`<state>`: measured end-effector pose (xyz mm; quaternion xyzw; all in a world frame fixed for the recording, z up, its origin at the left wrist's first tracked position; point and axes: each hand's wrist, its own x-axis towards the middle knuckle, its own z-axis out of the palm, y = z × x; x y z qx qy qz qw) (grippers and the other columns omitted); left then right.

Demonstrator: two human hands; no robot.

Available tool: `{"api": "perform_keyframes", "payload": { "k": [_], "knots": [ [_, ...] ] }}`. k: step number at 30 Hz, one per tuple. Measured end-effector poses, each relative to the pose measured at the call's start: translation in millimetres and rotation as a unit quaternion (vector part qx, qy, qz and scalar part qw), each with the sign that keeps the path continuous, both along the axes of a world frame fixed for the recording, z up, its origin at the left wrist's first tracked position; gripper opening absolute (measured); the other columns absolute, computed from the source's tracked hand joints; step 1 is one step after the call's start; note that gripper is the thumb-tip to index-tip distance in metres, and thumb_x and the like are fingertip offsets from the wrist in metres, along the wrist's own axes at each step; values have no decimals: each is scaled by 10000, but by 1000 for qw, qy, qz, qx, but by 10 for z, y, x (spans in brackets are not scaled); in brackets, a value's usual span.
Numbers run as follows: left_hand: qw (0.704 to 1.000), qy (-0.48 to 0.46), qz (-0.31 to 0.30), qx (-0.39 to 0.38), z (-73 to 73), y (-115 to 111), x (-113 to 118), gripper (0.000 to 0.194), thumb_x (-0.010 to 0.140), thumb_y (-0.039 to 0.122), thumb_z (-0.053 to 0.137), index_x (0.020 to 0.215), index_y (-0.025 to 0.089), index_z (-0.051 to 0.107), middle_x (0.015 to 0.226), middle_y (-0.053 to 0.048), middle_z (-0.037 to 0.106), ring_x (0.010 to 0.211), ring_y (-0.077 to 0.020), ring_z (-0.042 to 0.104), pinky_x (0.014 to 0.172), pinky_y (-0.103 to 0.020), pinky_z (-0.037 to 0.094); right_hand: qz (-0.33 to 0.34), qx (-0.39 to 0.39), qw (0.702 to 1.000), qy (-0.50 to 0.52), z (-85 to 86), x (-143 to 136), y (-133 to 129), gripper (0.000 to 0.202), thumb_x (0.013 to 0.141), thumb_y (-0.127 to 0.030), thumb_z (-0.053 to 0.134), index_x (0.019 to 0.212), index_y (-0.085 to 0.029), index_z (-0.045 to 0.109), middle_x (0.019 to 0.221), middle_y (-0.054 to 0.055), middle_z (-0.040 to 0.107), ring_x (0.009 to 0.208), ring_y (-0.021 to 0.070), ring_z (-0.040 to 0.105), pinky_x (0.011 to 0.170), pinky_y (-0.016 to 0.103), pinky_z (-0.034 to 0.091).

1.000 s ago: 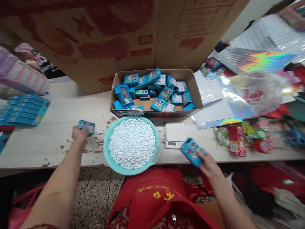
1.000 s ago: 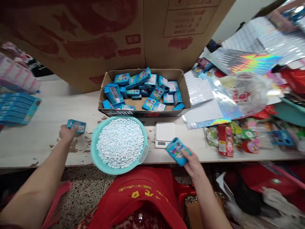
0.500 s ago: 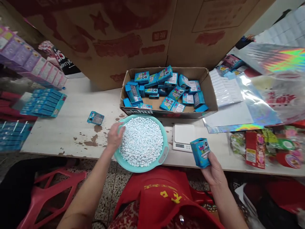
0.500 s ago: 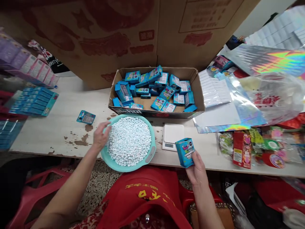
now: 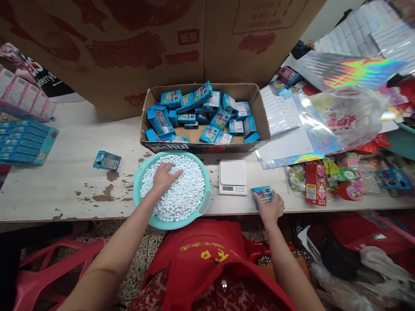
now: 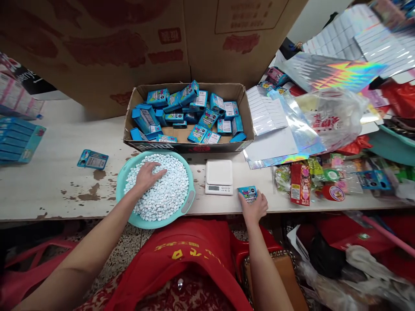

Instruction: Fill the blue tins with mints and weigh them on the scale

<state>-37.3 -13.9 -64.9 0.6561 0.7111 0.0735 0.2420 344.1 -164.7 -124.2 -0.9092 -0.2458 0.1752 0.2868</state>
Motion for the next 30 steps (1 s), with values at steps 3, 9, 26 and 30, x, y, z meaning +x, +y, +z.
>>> {"api": "perform_keyframes", "payload": {
  "k": [3, 9, 26, 30],
  "knots": [
    [1000, -18, 4, -11, 45, 22, 163, 298, 765, 476, 601, 929, 240, 678, 1051, -89, 616, 1046, -318, 556, 889, -409, 430, 40, -37, 998, -5, 32, -48, 119, 992, 488, -559, 782, 1335, -142, 475, 1414, 252, 406, 1309, 460, 314, 1072, 631, 161],
    [929, -308, 204, -27, 132, 27, 234, 123, 552, 251, 743, 593, 215, 633, 697, -19, 592, 845, -244, 551, 779, -310, 403, 52, -10, 992, 116, 327, 165, 170, 868, 462, -541, 739, 1194, -117, 546, 1168, 193, 606, 1108, 393, 539, 951, 571, 406],
    [574, -710, 376, -160, 717, -100, 235, 244, 712, 338, 639, 684, 197, 442, 549, 37, 485, 410, -75, 458, 348, -167, 294, 438, 155, 858, 221, 1327, -1634, 706, 358, 721, -436, 718, 980, -210, 616, 958, 58, 668, 891, 238, 633, 798, 369, 510],
    [589, -733, 332, -70, 942, -179, 382, 271, 724, 419, 620, 666, 185, 497, 568, 16, 532, 462, -101, 531, 409, -207, 399, 522, 170, 828, 115, 1336, -1862, 774, 303, 808, -383, 647, 1044, -205, 578, 1011, 91, 652, 954, 261, 627, 801, 378, 497]
  ]
}}
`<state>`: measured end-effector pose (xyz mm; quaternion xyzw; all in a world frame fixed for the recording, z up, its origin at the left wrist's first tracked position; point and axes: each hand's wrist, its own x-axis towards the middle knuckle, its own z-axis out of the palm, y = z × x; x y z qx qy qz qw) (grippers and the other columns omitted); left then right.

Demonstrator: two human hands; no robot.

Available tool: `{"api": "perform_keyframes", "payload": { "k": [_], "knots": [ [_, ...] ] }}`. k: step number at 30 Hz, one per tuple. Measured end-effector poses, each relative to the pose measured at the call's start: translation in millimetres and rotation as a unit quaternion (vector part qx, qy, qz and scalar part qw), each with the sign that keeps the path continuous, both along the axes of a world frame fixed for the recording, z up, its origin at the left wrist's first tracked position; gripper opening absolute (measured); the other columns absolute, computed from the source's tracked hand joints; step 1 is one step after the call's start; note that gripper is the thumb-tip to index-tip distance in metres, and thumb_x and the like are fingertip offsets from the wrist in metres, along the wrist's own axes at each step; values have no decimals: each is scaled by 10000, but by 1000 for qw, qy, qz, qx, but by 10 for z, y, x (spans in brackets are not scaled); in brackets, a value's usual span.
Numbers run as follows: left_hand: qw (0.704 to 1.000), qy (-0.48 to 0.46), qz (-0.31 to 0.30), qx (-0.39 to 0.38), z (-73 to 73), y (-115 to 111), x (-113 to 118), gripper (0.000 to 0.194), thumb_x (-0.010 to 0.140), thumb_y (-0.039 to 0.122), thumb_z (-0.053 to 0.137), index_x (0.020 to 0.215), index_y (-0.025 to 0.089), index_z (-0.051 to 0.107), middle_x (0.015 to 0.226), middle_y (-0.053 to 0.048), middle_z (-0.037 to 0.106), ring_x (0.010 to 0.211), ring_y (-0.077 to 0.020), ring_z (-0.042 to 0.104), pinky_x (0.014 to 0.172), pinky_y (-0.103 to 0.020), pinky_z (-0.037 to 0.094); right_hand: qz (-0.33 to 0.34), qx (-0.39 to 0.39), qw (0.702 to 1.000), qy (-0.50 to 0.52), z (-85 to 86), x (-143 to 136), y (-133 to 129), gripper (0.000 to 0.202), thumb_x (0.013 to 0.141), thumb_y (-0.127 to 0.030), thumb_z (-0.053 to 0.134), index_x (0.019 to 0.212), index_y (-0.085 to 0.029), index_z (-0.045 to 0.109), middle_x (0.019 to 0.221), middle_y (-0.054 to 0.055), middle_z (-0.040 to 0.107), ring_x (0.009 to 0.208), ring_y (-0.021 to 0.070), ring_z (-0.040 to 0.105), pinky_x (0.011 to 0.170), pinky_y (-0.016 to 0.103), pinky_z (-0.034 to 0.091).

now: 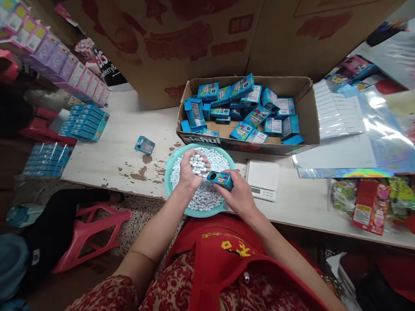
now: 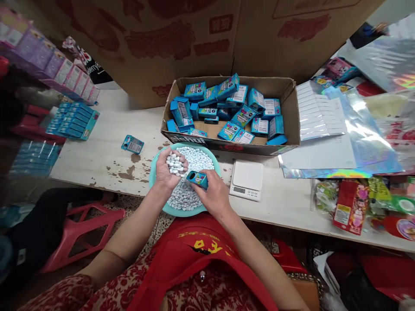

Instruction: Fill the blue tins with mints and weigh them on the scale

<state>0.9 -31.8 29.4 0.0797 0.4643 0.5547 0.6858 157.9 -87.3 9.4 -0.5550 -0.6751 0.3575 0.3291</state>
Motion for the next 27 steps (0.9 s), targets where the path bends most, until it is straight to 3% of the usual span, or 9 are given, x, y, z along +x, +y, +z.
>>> {"api": "perform_keyframes", "payload": {
  "k": [6, 13, 23, 27],
  "knots": [
    [996, 77, 42, 26, 41, -40, 96, 302, 722, 460, 618, 670, 181, 513, 575, 19, 544, 556, -141, 621, 570, -283, 513, 45, 37, 997, -45, 69, -176, 70, 278, 825, -331, 638, 1070, -220, 569, 1022, 96, 656, 969, 279, 621, 808, 402, 490],
    [992, 107, 48, 54, -18, 17, 84, 236, 716, 363, 672, 715, 176, 527, 595, 36, 553, 486, -84, 560, 544, -237, 506, 32, 51, 996, -65, 87, -184, 124, 244, 801, -256, 640, 1028, -194, 571, 985, 91, 649, 946, 282, 612, 801, 400, 472],
    [987, 128, 30, 90, -22, 70, 144, 235, 748, 362, 674, 697, 175, 542, 605, 27, 554, 469, -77, 535, 506, -219, 492, -4, 28, 999, -22, 48, -137, 158, 296, 825, -393, 664, 1047, -218, 576, 1004, 86, 648, 967, 269, 608, 822, 391, 484],
    [985, 136, 34, 98, 1, 91, 168, 257, 753, 370, 681, 668, 174, 537, 601, 27, 538, 482, -77, 531, 502, -215, 484, 5, 27, 1000, -11, 59, -125, 168, 277, 829, -373, 659, 1049, -222, 586, 1012, 85, 650, 971, 268, 608, 835, 400, 483]
  ]
}}
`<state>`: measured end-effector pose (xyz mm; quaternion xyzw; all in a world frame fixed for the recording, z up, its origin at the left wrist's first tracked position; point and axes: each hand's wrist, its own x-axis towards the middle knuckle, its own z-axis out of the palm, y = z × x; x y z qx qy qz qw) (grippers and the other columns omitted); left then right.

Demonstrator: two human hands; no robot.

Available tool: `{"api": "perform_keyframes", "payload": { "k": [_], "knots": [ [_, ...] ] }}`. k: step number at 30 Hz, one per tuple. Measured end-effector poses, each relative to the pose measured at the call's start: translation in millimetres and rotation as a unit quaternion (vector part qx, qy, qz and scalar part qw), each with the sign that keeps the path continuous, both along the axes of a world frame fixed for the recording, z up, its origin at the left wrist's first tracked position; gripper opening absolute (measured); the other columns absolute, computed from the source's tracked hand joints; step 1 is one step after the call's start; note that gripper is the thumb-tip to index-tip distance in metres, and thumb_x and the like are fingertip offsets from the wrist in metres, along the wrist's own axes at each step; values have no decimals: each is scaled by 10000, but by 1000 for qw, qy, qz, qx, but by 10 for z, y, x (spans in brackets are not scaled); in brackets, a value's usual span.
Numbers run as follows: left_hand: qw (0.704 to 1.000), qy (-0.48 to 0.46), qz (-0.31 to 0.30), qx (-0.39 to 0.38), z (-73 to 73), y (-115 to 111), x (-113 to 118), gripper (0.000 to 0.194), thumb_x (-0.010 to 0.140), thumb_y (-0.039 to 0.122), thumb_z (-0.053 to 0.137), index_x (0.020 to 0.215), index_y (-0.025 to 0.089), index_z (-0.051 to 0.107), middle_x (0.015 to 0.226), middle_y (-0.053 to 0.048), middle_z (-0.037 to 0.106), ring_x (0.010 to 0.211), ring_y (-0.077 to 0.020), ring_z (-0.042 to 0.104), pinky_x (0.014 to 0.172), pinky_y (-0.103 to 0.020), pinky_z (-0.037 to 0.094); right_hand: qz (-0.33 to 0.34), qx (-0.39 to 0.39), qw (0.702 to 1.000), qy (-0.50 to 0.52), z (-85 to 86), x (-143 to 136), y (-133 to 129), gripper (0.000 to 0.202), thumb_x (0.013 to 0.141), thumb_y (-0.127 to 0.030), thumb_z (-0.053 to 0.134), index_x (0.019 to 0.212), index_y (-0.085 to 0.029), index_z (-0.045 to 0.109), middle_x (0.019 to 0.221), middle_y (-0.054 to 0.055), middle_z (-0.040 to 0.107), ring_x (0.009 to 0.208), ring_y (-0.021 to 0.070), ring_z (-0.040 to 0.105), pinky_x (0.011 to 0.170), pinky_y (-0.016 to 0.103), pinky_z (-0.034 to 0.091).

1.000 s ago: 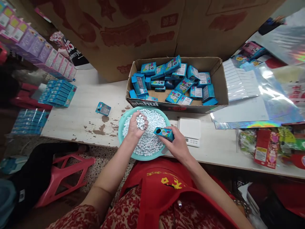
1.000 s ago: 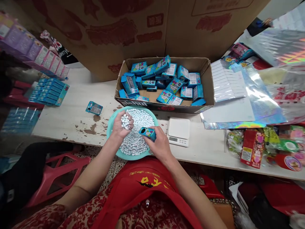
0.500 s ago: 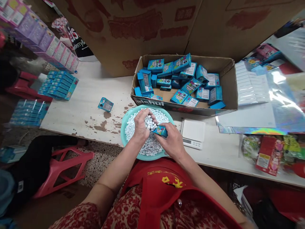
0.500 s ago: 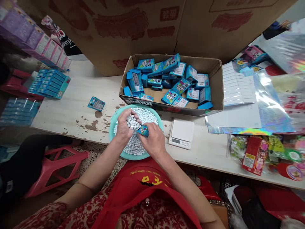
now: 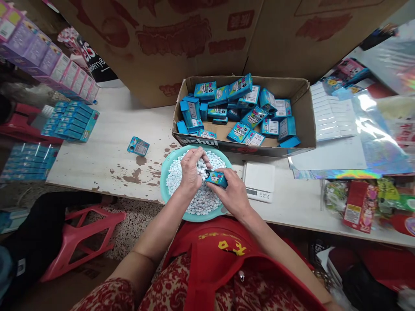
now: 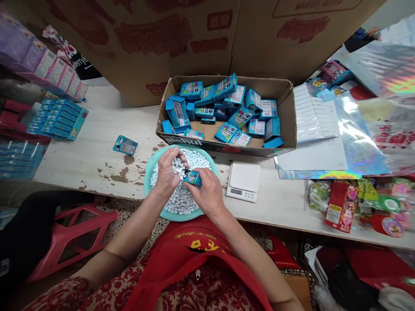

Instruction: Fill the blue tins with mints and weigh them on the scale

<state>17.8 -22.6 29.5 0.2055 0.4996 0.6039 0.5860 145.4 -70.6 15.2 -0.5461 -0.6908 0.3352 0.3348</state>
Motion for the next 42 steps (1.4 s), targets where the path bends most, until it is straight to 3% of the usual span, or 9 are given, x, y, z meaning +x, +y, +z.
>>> {"api": "perform_keyframes", "payload": {
  "k": [16, 20, 25, 32, 36, 42],
  "knots": [
    [998, 35, 16, 48, 101, -20, 33, 246, 781, 396, 661, 698, 192, 550, 500, 38, 535, 464, -112, 554, 528, -251, 494, -6, -22, 998, 56, 71, -6, 43, 266, 805, -337, 668, 1044, -236, 607, 993, 65, 648, 964, 253, 616, 838, 388, 494],
    [998, 42, 12, 42, 100, -41, 74, 232, 763, 372, 681, 687, 189, 561, 556, 31, 559, 516, -104, 564, 591, -263, 519, -17, -25, 998, 50, 79, -1, 39, 257, 805, -335, 663, 1037, -237, 611, 998, 68, 650, 970, 255, 618, 848, 392, 496],
    [998, 47, 34, 35, 83, -9, 74, 201, 758, 329, 689, 694, 183, 564, 630, 24, 575, 519, -85, 551, 535, -224, 477, -18, -19, 998, 51, 96, -6, 42, 249, 808, -320, 671, 1032, -235, 605, 995, 64, 650, 967, 250, 619, 839, 380, 494],
    [999, 40, 8, 31, 106, -26, 56, 195, 781, 347, 665, 733, 192, 556, 554, 51, 540, 419, -66, 477, 559, -243, 503, -17, -23, 998, 60, 96, -18, 32, 250, 805, -310, 671, 1036, -239, 605, 1005, 63, 652, 977, 251, 613, 850, 389, 488],
    [998, 55, 20, 29, 126, -37, 78, 205, 754, 337, 691, 724, 183, 559, 662, 25, 582, 514, -81, 557, 572, -236, 503, -26, -19, 998, 61, 115, -1, 24, 245, 810, -300, 667, 1036, -232, 601, 1000, 63, 647, 976, 244, 611, 843, 372, 488],
    [997, 42, -22, 59, 141, -56, 108, 167, 769, 318, 676, 744, 180, 585, 652, 15, 586, 515, -85, 548, 520, -215, 463, -27, -8, 995, 91, 92, -9, 42, 252, 799, -251, 690, 1032, -227, 599, 993, 52, 644, 963, 227, 608, 843, 355, 480]
  ]
}}
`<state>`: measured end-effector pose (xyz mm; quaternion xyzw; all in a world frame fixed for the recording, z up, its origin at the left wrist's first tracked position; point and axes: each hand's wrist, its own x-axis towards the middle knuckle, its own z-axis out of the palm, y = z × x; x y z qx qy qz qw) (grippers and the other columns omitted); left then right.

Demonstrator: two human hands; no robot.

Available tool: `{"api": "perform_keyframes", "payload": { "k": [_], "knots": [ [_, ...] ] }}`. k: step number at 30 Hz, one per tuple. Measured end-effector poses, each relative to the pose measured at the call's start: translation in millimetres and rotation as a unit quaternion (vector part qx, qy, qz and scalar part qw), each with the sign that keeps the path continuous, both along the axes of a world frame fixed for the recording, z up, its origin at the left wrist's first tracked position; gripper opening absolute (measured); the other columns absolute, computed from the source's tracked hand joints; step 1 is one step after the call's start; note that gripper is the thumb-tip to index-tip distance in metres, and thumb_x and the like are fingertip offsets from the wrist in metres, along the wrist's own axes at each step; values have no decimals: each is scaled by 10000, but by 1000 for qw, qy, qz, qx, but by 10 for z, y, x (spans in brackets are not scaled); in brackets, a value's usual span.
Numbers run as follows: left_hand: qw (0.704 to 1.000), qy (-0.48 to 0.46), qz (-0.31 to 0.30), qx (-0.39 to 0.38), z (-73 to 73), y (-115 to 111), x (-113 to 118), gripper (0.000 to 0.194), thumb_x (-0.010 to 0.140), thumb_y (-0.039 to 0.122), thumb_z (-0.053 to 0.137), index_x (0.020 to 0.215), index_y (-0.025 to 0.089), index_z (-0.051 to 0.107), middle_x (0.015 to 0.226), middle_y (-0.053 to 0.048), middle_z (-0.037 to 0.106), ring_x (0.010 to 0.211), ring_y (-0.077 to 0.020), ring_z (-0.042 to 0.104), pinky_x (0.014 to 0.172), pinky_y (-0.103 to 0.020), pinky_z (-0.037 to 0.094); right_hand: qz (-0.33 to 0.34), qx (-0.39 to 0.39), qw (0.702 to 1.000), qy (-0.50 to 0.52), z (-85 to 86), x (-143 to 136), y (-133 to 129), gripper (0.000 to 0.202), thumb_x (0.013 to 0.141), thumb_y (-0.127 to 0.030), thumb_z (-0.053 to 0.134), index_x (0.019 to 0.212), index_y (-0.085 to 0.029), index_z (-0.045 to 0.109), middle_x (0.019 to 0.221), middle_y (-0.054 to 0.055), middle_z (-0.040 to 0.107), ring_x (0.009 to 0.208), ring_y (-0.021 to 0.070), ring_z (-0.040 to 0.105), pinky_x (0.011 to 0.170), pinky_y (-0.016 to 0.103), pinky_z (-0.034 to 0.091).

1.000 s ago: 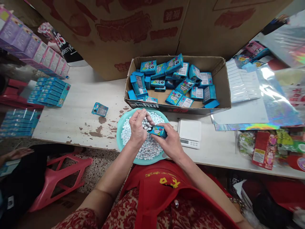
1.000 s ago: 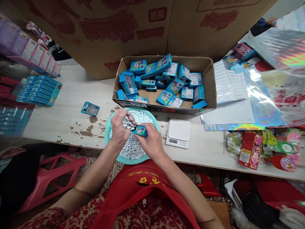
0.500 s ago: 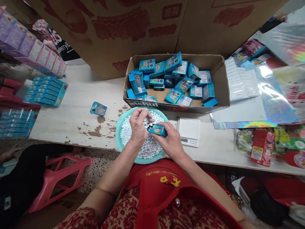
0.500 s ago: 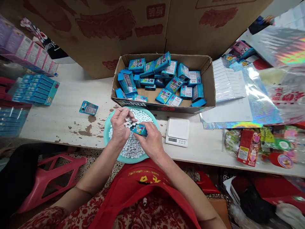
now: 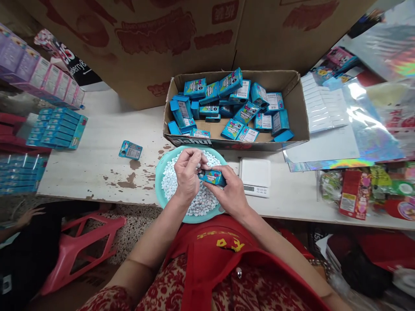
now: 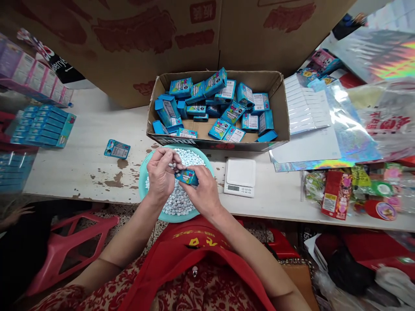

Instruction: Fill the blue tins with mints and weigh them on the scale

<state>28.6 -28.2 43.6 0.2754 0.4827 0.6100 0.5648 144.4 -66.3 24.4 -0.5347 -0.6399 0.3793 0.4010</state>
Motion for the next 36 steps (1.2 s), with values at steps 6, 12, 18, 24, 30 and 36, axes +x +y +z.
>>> {"api": "perform_keyframes", "payload": {
  "k": [6, 12, 18, 24, 30, 36],
  "knots": [
    [1000, 8, 19, 18, 83, -10, -22, 157, 795, 321, 659, 775, 183, 587, 490, 52, 505, 371, -61, 396, 395, -186, 334, -8, 2, 999, 42, -2, 11, -12, 271, 780, -264, 721, 1022, -232, 604, 959, 35, 638, 923, 212, 615, 818, 350, 495],
    [982, 189, -1, -13, -350, 183, -397, 155, 837, 337, 576, 776, 196, 597, 560, 29, 535, 486, -106, 474, 507, -231, 420, -37, 15, 996, 75, 62, 251, -97, 339, 747, -282, 776, 1049, -255, 624, 1032, 39, 628, 971, 210, 614, 846, 364, 505],
    [732, 613, -297, 10, -1013, 218, -489, 254, 900, 326, 479, 1015, 182, 653, 1152, -97, 635, 1127, -257, 521, 1001, -409, 383, -56, 10, 996, 74, -1, 443, -156, 342, 746, -278, 776, 1055, -265, 631, 1034, 40, 622, 985, 214, 610, 849, 374, 510],
    [595, 713, -368, -50, -874, 94, -331, 416, 901, 478, 433, 1151, 186, 590, 1183, -136, 559, 1081, -327, 536, 876, -462, 433, -91, -8, 994, 59, -47, 423, -127, 318, 748, -325, 766, 1026, -245, 635, 982, 41, 622, 928, 211, 615, 818, 370, 511],
    [594, 711, -371, -63, -864, 45, -351, 318, 902, 394, 415, 1077, 207, 603, 1095, -113, 592, 1017, -283, 585, 777, -364, 451, -117, -52, 990, 63, -162, 429, -126, 328, 733, -345, 766, 1013, -235, 634, 964, 31, 617, 896, 208, 614, 805, 375, 509],
    [821, 512, -224, -118, -968, 44, -471, 117, 769, 312, 568, 722, 206, 579, 823, -45, 638, 902, -238, 605, 805, -325, 438, -124, -77, 988, 52, -214, 436, -130, 330, 732, -354, 760, 1010, -231, 633, 966, 32, 615, 897, 210, 617, 806, 377, 511]
  ]
}}
